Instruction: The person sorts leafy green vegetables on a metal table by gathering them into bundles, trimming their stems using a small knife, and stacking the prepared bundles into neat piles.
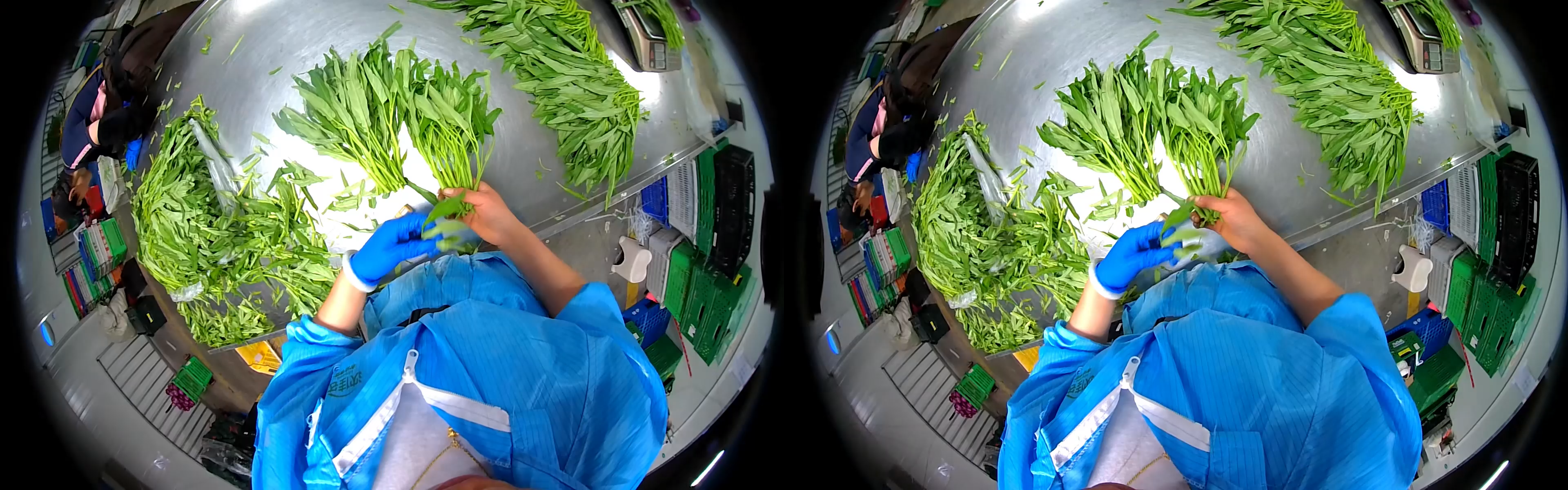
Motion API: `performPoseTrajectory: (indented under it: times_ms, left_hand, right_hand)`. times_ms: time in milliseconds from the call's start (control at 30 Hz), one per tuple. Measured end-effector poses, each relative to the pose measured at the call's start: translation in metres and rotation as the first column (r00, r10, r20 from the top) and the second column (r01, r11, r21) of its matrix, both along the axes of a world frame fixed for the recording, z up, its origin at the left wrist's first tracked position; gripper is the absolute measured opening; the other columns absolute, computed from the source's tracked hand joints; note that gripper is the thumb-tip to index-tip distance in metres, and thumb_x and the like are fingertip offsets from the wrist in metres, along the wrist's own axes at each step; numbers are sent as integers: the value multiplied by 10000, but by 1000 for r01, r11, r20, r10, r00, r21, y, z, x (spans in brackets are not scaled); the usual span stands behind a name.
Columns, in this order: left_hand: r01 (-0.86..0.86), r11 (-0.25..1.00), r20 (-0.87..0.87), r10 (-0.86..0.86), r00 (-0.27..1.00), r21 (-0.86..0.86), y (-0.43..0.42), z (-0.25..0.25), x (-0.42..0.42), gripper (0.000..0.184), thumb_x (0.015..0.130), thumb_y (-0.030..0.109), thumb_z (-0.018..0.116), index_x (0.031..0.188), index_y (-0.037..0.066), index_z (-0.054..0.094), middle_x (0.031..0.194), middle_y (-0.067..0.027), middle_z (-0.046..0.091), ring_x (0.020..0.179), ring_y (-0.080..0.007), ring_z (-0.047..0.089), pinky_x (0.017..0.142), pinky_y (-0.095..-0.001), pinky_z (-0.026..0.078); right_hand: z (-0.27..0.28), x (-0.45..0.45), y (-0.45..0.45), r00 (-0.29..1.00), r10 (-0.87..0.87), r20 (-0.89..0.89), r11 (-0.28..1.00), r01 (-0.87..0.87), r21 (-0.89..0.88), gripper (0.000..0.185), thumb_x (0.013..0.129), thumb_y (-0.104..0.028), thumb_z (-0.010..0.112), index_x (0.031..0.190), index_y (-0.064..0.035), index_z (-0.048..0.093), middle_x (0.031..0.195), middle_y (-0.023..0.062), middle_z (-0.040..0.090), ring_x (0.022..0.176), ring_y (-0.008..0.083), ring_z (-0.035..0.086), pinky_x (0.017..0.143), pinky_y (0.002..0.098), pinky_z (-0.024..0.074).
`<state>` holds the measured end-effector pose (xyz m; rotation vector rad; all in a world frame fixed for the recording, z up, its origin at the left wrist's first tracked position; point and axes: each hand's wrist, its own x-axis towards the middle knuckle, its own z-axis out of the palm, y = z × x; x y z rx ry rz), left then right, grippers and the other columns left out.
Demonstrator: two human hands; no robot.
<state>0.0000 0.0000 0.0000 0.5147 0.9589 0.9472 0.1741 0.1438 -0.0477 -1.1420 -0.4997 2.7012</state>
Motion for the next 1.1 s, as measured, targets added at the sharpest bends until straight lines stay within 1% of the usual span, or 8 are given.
performPoseTrajectory:
  times_ms: [300,333,367,433,533,667,800,1100]
  left_hand:
    - [-300,934,-535,154,831,-196,-109,3,-92,393,804,98,708,1163,10,573,977,-78,650,843,-131,621,770,-276,500]
    - [-270,913,-831,-117,544,-305,-119,0,-98,490,790,166,732,1223,24,551,970,-137,661,862,-185,645,756,-297,510]
    - [-1,983,-973,-184,-140,-185,-138,-11,-105,597,782,229,742,1290,30,500,998,-190,663,858,-247,662,731,-329,515]
    - [-175,881,-848,-472,-242,-440,-121,-3,-102,496,806,263,716,1225,37,572,993,-193,672,827,-289,671,713,-358,515]
    - [-319,937,-910,1,415,-145,-93,-8,-86,330,831,261,689,1082,49,668,928,-155,696,739,-231,672,677,-329,514]
    - [-478,878,-736,309,602,-22,-55,-25,-53,214,895,178,610,1016,21,691,822,-76,692,701,-104,616,641,-251,482]
    - [-687,727,-448,614,650,-1,-18,-59,-46,304,915,141,580,1160,-39,593,1022,-91,659,898,-139,617,817,-255,484]
    - [-907,394,-558,725,405,-147,36,-122,-33,447,813,135,704,1199,-20,541,1065,-95,630,897,-160,609,791,-267,486]
  right_hand:
    - [48,3,18,991,75,-110,888,-16,460,184,884,-107,572,1027,8,566,832,69,583,685,143,521,638,279,413]
    - [58,6,24,984,85,-153,870,2,493,217,883,-103,566,1062,19,557,845,77,586,691,147,522,632,280,412]
    - [62,7,26,976,95,-196,852,22,523,252,881,-99,560,1098,29,549,857,86,588,697,150,523,627,281,412]
    - [54,1,37,972,69,-224,888,42,457,322,892,-107,557,1174,44,521,847,74,579,666,135,503,609,272,407]
    - [24,-3,49,987,55,150,923,-108,370,340,924,-126,528,1213,51,506,837,45,558,652,107,483,593,254,394]
    - [62,-16,57,986,-107,-130,880,155,448,336,911,-142,571,1192,34,514,843,40,564,641,107,479,575,253,386]
    - [58,-29,63,950,-120,-288,842,251,477,360,866,-113,635,1183,20,524,825,36,563,630,102,479,558,254,386]
    - [-50,-78,6,937,23,348,907,-166,388,241,767,-84,711,994,-29,650,879,39,655,736,124,590,626,266,454]
